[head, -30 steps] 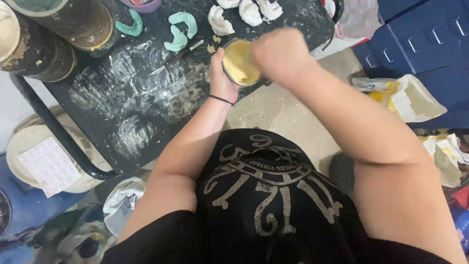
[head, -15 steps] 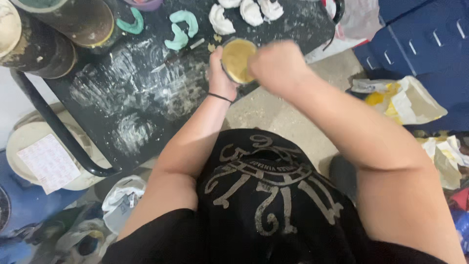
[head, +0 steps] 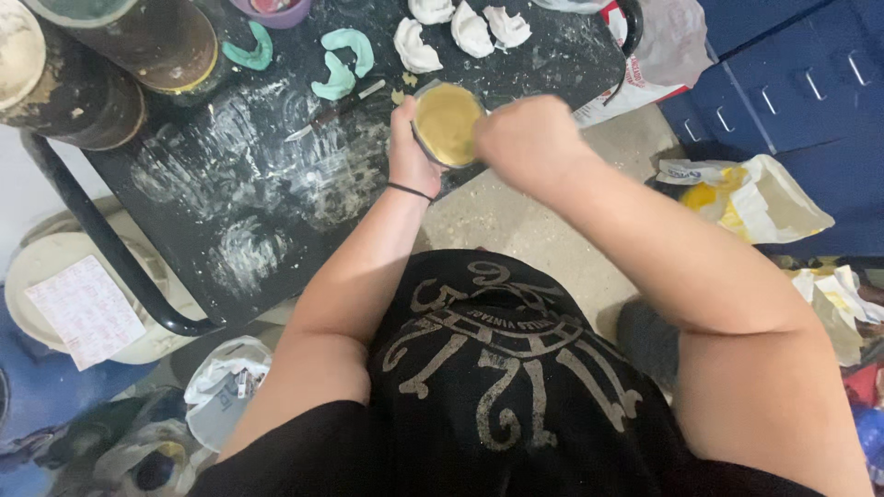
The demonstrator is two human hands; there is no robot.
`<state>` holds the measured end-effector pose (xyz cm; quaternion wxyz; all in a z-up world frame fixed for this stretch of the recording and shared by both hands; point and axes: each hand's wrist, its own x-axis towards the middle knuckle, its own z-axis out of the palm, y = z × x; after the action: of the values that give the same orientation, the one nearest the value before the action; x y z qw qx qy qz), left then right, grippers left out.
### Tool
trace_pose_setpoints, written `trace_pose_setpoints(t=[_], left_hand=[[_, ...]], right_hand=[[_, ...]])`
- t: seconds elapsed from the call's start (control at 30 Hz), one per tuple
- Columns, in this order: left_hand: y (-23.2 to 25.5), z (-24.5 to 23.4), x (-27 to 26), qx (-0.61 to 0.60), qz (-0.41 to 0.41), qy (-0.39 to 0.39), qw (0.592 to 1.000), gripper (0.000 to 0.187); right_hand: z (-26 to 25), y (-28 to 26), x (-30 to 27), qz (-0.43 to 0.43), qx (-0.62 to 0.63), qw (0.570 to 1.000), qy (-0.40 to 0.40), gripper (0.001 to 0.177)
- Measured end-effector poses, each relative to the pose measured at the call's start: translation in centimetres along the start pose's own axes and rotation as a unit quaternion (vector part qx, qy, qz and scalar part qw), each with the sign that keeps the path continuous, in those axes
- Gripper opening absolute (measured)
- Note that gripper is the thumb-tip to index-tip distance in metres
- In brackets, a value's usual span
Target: The person mixes a yellowish paste in a small container using a green spatula, then scoops portions into a red bowl. Later, they apply the paste onto a white curved object, spreading it evenly across the surface.
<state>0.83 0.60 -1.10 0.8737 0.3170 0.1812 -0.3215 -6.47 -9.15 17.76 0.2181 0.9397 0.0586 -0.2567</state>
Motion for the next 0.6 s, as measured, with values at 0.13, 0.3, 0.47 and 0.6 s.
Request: trace_pose_setpoints(t=[0.13, 0.3, 0.47, 0.6], left_hand=[[-0.6, 1.2, -1.0, 0.034, -0.049, 0.015, 0.998, 0.056], [-0.8, -0.9, 0.9, 0.063, -0.008, -0.005, 0.998, 0.065], [0.4, 1.3, -1.8, 0.038, -0.05, -0.016, 0.998, 0.06], [-0.3, 0.8, -0.5, 0.063, 0.046, -0.031, 0.996, 0.056]], right_hand=[[0.2, 1.7, 1.7, 0.027, 0.015, 1.0, -0.005, 0.004], [3.0, -0.2, -0.9, -0.035, -0.036, 0.968, 0.248, 0.013], [1.0, 1.7, 1.6, 0.069, 0.016, 0.997, 0.033, 0.022], [-3.2, -0.5, -1.3, 0.016, 0.011, 0.995, -0.099, 0.009]])
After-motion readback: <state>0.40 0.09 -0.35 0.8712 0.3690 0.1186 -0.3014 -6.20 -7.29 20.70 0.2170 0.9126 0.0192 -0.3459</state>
